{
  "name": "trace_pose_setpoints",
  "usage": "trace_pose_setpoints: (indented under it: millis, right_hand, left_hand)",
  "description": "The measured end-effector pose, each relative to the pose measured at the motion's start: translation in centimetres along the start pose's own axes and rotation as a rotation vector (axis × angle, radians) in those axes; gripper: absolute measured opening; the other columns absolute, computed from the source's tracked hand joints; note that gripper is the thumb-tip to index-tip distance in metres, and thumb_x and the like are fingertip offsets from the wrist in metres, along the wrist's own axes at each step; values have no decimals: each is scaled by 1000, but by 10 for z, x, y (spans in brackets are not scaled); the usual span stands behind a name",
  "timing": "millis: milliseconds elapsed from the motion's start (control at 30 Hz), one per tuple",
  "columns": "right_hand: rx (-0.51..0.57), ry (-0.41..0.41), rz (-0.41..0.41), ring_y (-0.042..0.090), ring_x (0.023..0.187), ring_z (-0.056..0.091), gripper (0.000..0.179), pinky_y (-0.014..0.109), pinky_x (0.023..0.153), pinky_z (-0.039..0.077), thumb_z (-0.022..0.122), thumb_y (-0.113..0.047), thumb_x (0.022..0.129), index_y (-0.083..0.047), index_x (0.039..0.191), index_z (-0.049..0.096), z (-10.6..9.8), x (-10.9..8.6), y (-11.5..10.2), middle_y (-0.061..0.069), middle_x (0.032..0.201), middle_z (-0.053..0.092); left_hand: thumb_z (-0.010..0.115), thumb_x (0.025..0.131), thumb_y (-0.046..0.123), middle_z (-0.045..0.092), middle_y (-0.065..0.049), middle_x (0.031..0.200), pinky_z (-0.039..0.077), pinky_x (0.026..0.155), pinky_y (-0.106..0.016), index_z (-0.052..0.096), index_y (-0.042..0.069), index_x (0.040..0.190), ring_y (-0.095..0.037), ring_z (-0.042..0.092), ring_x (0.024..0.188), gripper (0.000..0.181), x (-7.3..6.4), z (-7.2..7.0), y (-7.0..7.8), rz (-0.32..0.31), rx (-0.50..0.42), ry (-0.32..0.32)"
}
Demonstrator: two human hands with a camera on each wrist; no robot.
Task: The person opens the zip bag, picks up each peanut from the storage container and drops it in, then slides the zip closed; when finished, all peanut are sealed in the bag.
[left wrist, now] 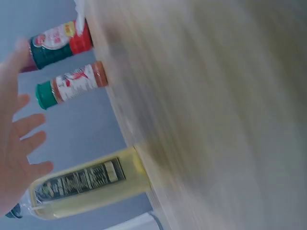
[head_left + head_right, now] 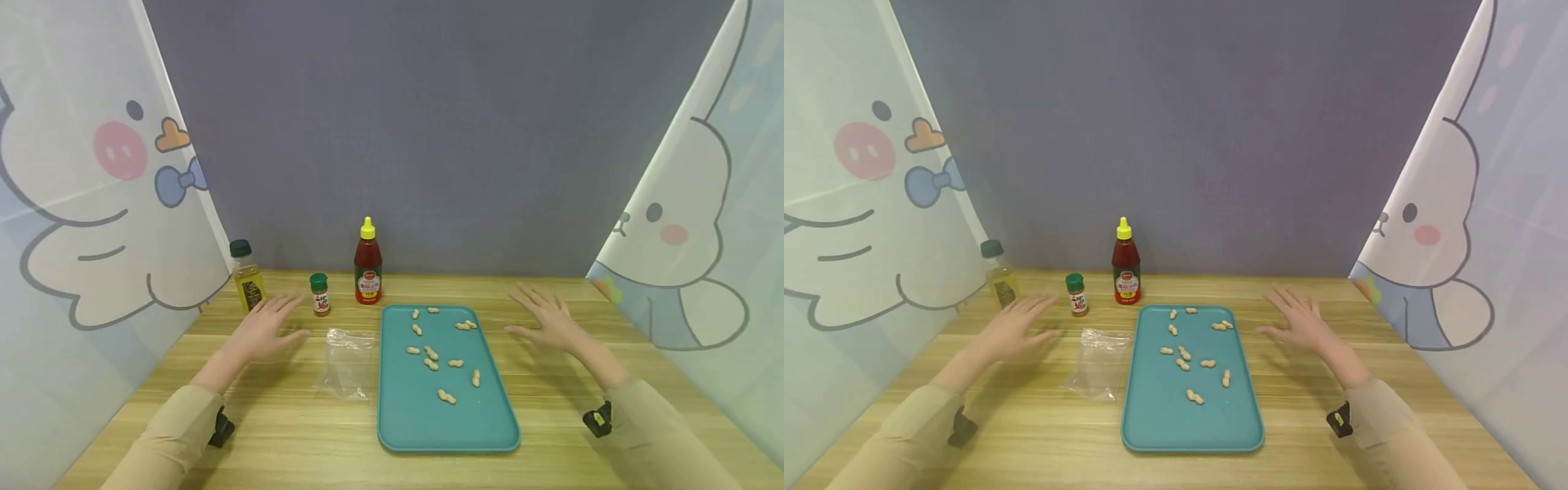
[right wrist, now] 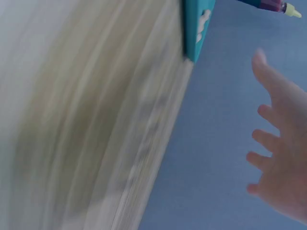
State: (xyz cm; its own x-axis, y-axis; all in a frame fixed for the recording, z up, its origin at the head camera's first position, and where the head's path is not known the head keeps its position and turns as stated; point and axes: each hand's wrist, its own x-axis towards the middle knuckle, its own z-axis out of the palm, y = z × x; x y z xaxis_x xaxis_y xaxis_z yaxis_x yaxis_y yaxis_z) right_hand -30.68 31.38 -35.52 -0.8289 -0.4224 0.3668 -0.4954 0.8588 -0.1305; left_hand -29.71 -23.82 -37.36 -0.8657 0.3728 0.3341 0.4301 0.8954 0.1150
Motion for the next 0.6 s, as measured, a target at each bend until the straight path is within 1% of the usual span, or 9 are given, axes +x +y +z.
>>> trace_pose_setpoints:
  millis: [67, 133, 233, 400, 500, 600]
  right_hand:
    - [28, 39, -41, 49, 126, 38, 65, 72, 101, 22, 70, -32, 83, -3, 136, 46, 1, 7, -4, 26, 142, 39]
    - [57, 74, -71, 48, 120, 45, 57, 67, 98, 33, 70, -24, 84, 0, 132, 50, 2, 15, -9, 27, 136, 46]
    - [107, 102, -97, 44, 117, 50, 49, 60, 95, 41, 69, -16, 84, 1, 128, 54, 4, 29, -21, 25, 129, 53]
    - [170, 132, -137, 39, 113, 55, 40, 54, 94, 46, 68, -13, 85, 0, 122, 59, 13, 49, -49, 21, 121, 61]
    - [211, 118, -164, 37, 114, 56, 38, 52, 94, 46, 67, -14, 86, -1, 122, 60, 20, 59, -68, 20, 121, 61]
    - [250, 89, -186, 35, 114, 56, 38, 50, 94, 47, 66, -16, 87, -2, 122, 60, 27, 68, -86, 19, 122, 61]
  left_hand:
    - [61, 88, 46, 47, -21, 138, 34, 103, -59, 43, 8, 140, -42, 44, 126, 67, 3, -1, 4, -14, -42, 17]
    - [60, 90, 41, 54, -22, 131, 42, 97, -57, 50, 5, 134, -41, 52, 117, 58, 8, -3, 8, -30, -94, 16]
    - [59, 92, 33, 60, -22, 122, 48, 90, -54, 56, 1, 126, -40, 58, 107, 47, 15, -3, 17, -60, -182, -18]
    - [59, 92, 22, 66, -21, 109, 54, 79, -46, 60, -1, 118, -34, 65, 92, 35, 27, 5, 26, -73, -277, -77]
    - [58, 92, 20, 67, -19, 104, 55, 76, -44, 61, -1, 118, -30, 66, 87, 33, 33, 12, 30, -77, -311, -94]
    - [58, 93, 21, 68, -17, 102, 54, 79, -44, 61, -2, 117, -29, 65, 88, 34, 39, 18, 32, -99, -328, -100]
